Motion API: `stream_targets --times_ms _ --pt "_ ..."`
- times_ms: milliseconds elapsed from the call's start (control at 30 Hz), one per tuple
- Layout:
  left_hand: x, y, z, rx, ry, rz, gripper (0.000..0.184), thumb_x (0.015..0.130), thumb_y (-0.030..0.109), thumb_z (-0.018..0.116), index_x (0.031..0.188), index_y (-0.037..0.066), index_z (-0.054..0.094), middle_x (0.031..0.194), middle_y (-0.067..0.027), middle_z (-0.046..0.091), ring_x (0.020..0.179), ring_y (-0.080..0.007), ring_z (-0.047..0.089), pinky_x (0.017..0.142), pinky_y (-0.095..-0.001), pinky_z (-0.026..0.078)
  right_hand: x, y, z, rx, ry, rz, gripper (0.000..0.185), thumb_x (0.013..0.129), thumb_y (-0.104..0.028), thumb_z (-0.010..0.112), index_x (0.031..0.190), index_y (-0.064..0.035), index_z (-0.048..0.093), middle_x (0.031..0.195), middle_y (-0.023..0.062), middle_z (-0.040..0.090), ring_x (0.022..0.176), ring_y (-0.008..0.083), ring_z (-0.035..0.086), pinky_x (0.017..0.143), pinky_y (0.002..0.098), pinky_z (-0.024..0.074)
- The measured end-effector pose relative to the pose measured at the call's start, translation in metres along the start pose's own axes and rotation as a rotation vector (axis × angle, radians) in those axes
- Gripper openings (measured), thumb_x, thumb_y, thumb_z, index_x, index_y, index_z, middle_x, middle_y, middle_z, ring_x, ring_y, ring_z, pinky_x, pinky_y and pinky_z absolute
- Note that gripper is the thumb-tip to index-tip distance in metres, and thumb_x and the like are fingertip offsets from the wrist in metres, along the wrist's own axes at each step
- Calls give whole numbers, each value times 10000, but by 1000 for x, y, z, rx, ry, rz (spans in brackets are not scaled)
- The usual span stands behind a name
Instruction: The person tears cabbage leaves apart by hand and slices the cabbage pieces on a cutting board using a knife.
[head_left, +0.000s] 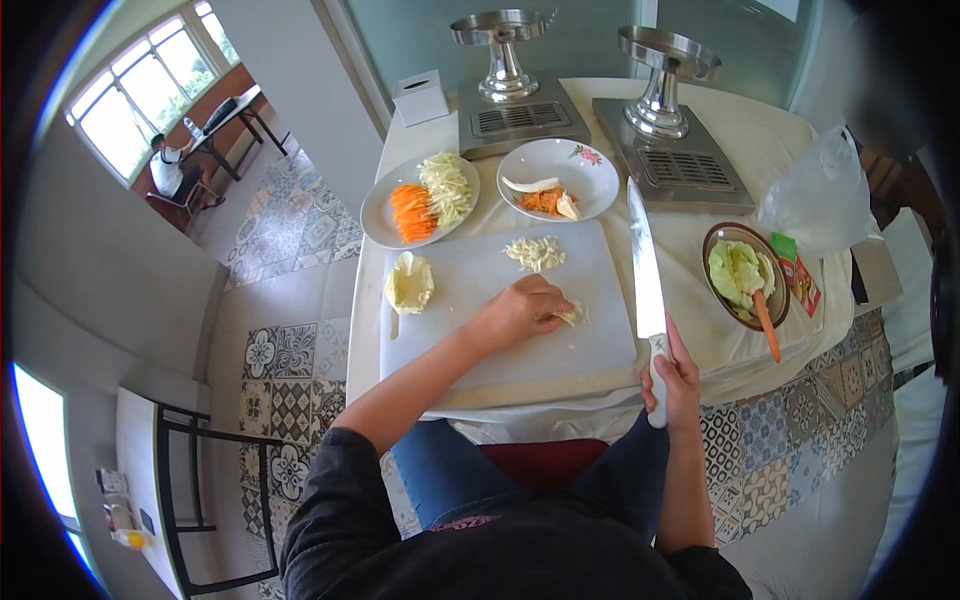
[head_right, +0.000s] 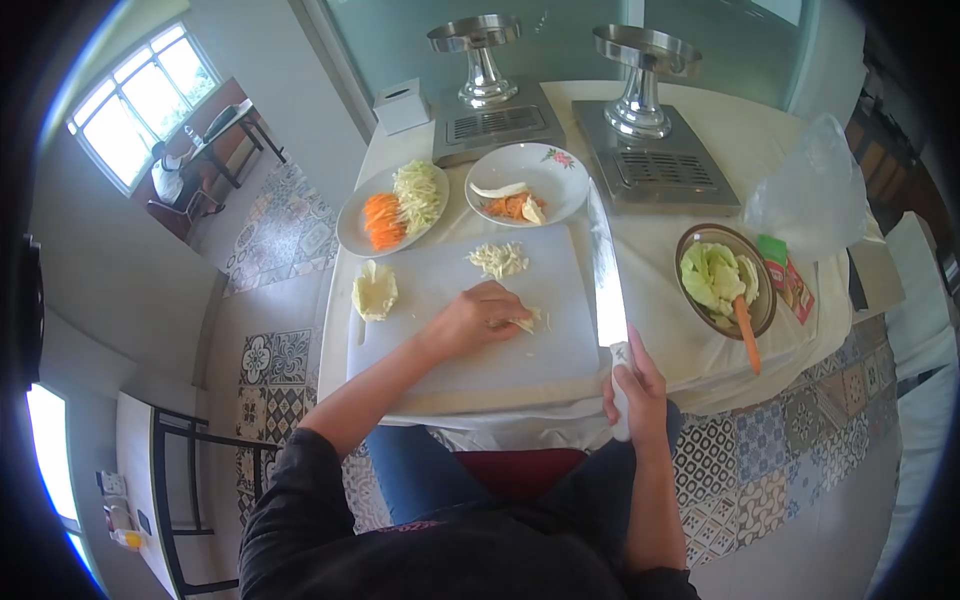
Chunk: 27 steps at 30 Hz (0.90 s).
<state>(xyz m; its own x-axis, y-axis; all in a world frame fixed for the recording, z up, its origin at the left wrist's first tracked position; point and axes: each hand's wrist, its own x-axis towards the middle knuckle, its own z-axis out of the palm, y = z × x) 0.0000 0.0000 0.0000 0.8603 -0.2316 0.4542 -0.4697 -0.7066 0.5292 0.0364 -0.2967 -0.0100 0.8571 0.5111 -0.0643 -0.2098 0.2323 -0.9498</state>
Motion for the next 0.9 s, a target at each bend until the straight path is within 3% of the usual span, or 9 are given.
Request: stream_targets --times_ms 200,300,400,500,567,600,700,900 --pt "8 -1 -15 -21 64 61 272 718 0 751 979 74 745 952 -55 714 919 -242 647 807 -357 556 4 -3 2 -26 19 23 620 951 -42 477 1538 -95 284 639 73 527 438 120 445 412 236 396" --pt "17 1 -37 -26 100 36 271 710 1 752 969 77 755 939 -59 717 888 -233 654 778 -346 560 7 3 -3 -46 -15 14 607 979 -67 470 1547 -156 275 637 77 515 407 109 411 384 227 391" --pt "37 -11 -84 46 153 37 266 720 28 763 978 90 765 933 -60 721 816 -194 657 707 -319 554 5 -3 0 -51 21 54 623 959 -40 466 1545 -118 269 644 74 524 425 115 435 404 228 400" --pt "62 -34 -142 104 200 -288 262 775 60 752 1032 112 766 940 -63 732 775 -148 642 707 -294 536 6 -8 6 -29 36 90 630 947 -26 465 1542 -106 275 650 74 532 436 113 452 415 227 407" --pt "75 -79 -169 129 290 -340 247 792 78 752 1037 105 764 937 -67 740 779 -139 656 713 -284 537 6 -9 5 -41 45 103 627 954 -32 460 1545 -126 273 648 76 526 433 109 437 406 228 405" --pt "80 -103 -179 123 287 -463 248 793 78 751 1040 101 762 897 -71 743 771 -144 663 721 -291 540 6 -8 4 -55 46 103 623 963 -39 454 1548 -141 268 646 77 519 428 108 422 398 229 402" --pt "84 -153 -193 124 266 -555 256 771 122 750 1018 50 755 846 -140 734 708 -174 656 710 -300 542 7 -4 3 -53 50 98 621 970 -52 454 1552 -150 260 642 79 513 423 104 409 391 229 401" --pt "74 -187 -191 307 169 -536 264 769 130 757 1024 62 759 877 -150 736 771 -203 692 764 -311 551 6 -4 2 -46 37 99 623 967 -76 476 1549 -136 262 641 82 522 418 101 414 393 225 405"
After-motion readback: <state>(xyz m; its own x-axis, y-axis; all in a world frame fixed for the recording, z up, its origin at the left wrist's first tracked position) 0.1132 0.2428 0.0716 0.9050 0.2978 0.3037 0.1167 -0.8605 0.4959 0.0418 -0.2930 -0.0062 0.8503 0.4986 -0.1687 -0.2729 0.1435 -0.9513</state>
